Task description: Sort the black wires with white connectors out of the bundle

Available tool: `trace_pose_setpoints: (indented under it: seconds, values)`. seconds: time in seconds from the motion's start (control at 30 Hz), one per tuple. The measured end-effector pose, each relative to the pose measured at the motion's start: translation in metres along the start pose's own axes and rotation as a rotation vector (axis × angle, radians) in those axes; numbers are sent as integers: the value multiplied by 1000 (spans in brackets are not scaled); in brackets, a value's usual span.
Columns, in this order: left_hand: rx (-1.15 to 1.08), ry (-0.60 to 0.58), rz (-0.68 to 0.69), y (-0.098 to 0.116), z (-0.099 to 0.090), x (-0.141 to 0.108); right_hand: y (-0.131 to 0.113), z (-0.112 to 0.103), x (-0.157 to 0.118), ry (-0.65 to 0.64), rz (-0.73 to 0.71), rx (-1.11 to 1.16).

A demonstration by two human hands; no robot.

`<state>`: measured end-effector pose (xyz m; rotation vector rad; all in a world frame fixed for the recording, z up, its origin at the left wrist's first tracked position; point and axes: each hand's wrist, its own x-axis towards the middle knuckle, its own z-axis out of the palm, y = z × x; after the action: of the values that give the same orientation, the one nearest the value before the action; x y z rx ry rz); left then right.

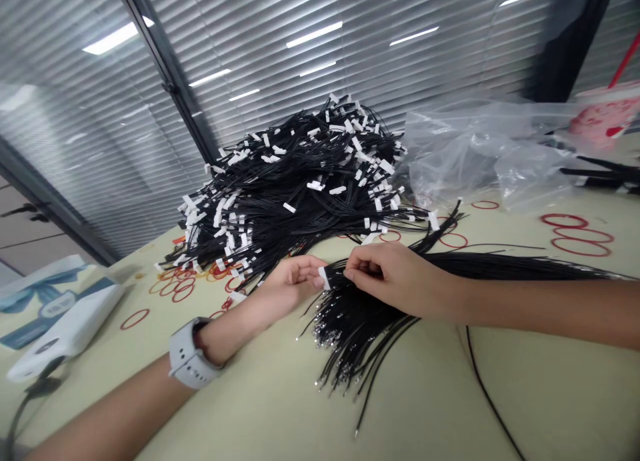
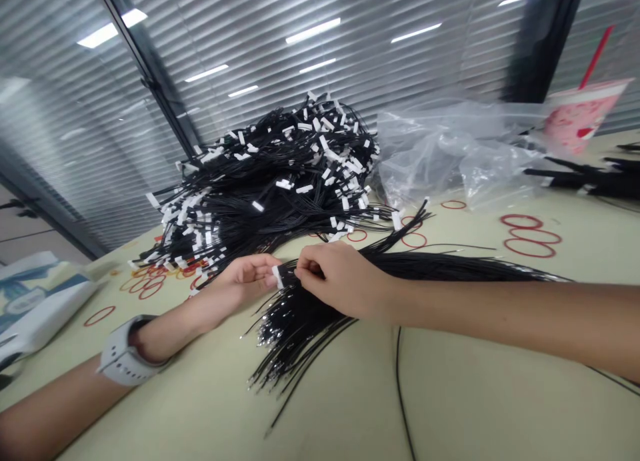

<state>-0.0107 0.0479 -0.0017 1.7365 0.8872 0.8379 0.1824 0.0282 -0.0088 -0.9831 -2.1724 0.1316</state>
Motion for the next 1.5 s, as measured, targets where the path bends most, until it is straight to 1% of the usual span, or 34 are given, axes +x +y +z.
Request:
trace_pose_setpoints:
  seconds: [0.27,0.4,0.5,0.67,0.87,1.07,1.33,1.43,1.5]
  values:
    - [-33,9,-22,2,0,0,0,2,-1,-2,41,26]
    - [-7,14,-7,1,1,0,-1,2,0,-22,43,5]
    - [36,-8,27,-1,1,-1,-3,3,0,-34,1,-61]
    - [110,-44,76,-2,4,-3,-2,7,-3,-44,-122,-163]
    - [231,-22,111,1,6,-5,-1,9,-5,-59,-170,-199]
    - [229,-32,102,-1,5,-4,1,12,-6,-47,-219,-242]
    - [250,-27,116,-2,5,-3,0,12,-6,-48,-197,-276]
    - [267,-8,140,-1,5,-5,0,12,-6,-32,-228,-278]
    - [286,10,169,-1,5,-8,0,13,-7,-8,-274,-295]
